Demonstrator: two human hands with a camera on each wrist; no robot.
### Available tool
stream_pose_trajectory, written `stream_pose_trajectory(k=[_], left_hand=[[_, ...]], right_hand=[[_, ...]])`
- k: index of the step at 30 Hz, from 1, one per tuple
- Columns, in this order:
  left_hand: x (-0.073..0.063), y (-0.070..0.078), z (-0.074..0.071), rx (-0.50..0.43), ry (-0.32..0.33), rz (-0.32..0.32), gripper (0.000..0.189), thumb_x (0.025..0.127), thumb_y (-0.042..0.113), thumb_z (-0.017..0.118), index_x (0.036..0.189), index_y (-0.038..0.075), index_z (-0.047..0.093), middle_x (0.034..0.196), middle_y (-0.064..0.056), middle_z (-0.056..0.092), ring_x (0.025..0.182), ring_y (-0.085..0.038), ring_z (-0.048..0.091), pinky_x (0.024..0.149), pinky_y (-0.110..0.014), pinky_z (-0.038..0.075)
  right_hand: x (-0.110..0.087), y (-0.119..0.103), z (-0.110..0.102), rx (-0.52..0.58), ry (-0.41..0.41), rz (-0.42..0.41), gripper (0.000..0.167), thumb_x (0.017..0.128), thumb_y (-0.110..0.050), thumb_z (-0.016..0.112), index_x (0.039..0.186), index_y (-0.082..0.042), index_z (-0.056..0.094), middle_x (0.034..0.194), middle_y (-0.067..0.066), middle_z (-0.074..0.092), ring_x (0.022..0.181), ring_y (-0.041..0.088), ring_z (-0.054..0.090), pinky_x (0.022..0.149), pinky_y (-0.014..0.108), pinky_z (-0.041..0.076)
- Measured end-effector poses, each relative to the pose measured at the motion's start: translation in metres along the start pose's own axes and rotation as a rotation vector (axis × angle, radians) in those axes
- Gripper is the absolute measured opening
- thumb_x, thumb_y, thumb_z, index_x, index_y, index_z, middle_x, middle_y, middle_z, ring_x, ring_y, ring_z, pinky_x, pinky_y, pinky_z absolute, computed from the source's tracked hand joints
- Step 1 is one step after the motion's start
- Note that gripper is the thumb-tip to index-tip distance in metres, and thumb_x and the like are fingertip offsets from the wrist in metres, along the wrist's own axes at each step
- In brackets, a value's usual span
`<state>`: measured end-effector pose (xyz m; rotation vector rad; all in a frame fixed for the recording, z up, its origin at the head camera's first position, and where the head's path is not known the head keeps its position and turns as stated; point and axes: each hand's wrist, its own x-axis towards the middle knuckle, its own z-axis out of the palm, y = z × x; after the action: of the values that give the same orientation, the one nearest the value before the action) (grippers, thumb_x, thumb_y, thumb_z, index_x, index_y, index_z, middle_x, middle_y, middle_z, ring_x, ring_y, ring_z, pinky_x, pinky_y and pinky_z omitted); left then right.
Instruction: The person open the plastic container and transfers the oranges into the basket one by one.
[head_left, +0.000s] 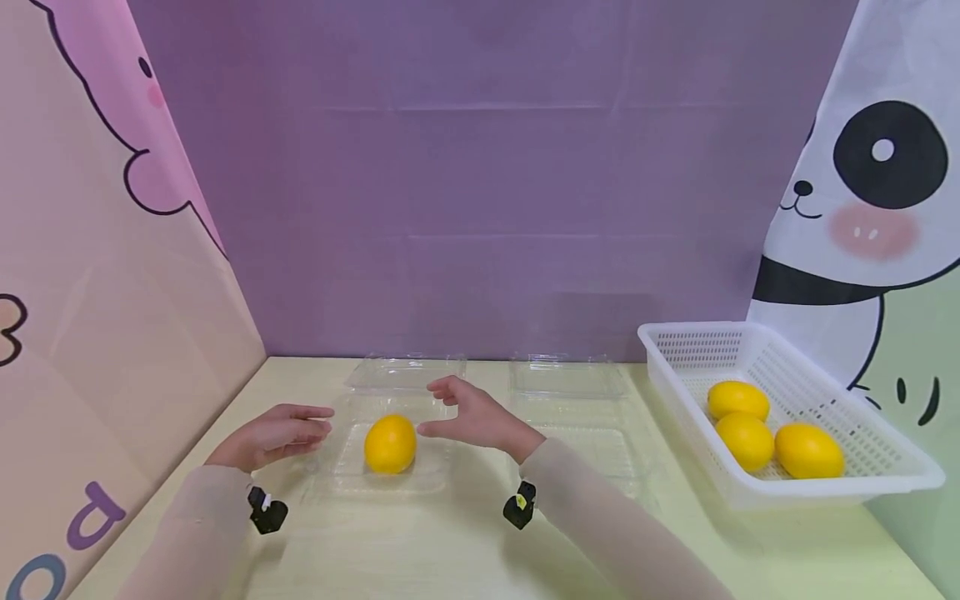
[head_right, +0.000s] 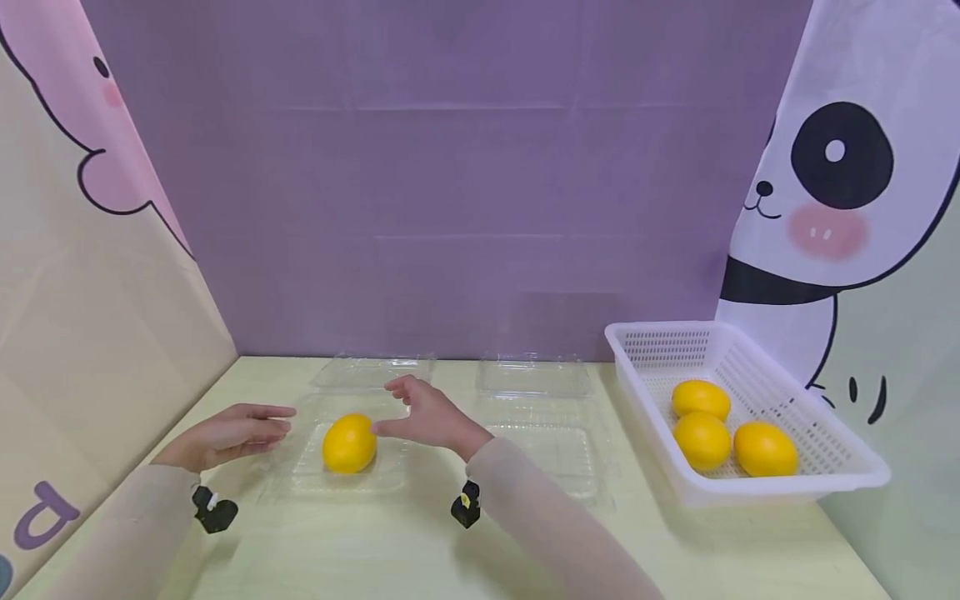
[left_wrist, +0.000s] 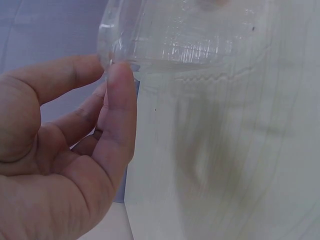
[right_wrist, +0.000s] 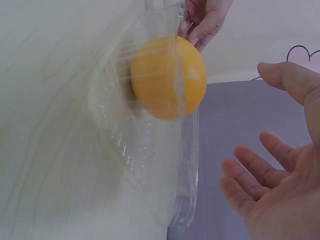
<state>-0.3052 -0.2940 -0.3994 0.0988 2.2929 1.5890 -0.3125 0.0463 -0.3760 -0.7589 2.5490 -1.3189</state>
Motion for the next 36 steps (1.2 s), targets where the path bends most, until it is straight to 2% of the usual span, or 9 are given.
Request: stream_pose_trajectory(k=[11, 17, 31, 36], left_hand=[[-0.002, 0.002, 0.001, 0.005, 0.008, -0.009, 0.061, 0.099, 0.012, 0.063, 0.146, -0.015, 0.036, 0.138, -0.029, 0.050, 0.106, -0.023, 0.060, 0.091, -0.031, 0.055], [-0.002, 0.002, 0.001, 0.007, 0.007, -0.007, 0.061, 0.099, 0.012, 0.063, 0.146, -0.015, 0.036, 0.136, -0.027, 0.052, 0.103, -0.023, 0.060, 0.090, -0.029, 0.055], [0.000, 0.000, 0.001, 0.021, 0.017, -0.019, 0.061, 0.099, 0.014, 0.064, 0.146, -0.015, 0.037, 0.139, -0.031, 0.049, 0.107, -0.025, 0.060, 0.092, -0.033, 0.055], [0.000, 0.000, 0.000, 0.017, -0.003, -0.005, 0.061, 0.100, 0.014, 0.062, 0.146, -0.015, 0.035, 0.141, -0.032, 0.045, 0.110, -0.025, 0.058, 0.093, -0.033, 0.054]], right_hand=[[0.007, -0.004, 0.022, -0.018, -0.001, -0.031, 0.065, 0.086, -0.035, 0.080, 0.141, -0.013, 0.052, 0.140, 0.005, 0.055, 0.130, 0.027, 0.050, 0.106, 0.038, 0.044], [0.008, -0.008, 0.030, 0.006, -0.013, -0.018, 0.067, 0.087, -0.035, 0.080, 0.143, -0.012, 0.050, 0.144, 0.011, 0.052, 0.131, 0.028, 0.049, 0.107, 0.041, 0.044], [0.016, -0.003, 0.053, 0.002, 0.017, -0.004, 0.073, 0.084, -0.034, 0.082, 0.143, -0.005, 0.050, 0.142, 0.010, 0.052, 0.129, 0.029, 0.048, 0.105, 0.039, 0.045], [0.016, 0.000, 0.059, -0.049, 0.036, 0.000, 0.076, 0.082, -0.037, 0.083, 0.142, -0.005, 0.050, 0.138, 0.010, 0.053, 0.127, 0.027, 0.049, 0.104, 0.037, 0.045]])
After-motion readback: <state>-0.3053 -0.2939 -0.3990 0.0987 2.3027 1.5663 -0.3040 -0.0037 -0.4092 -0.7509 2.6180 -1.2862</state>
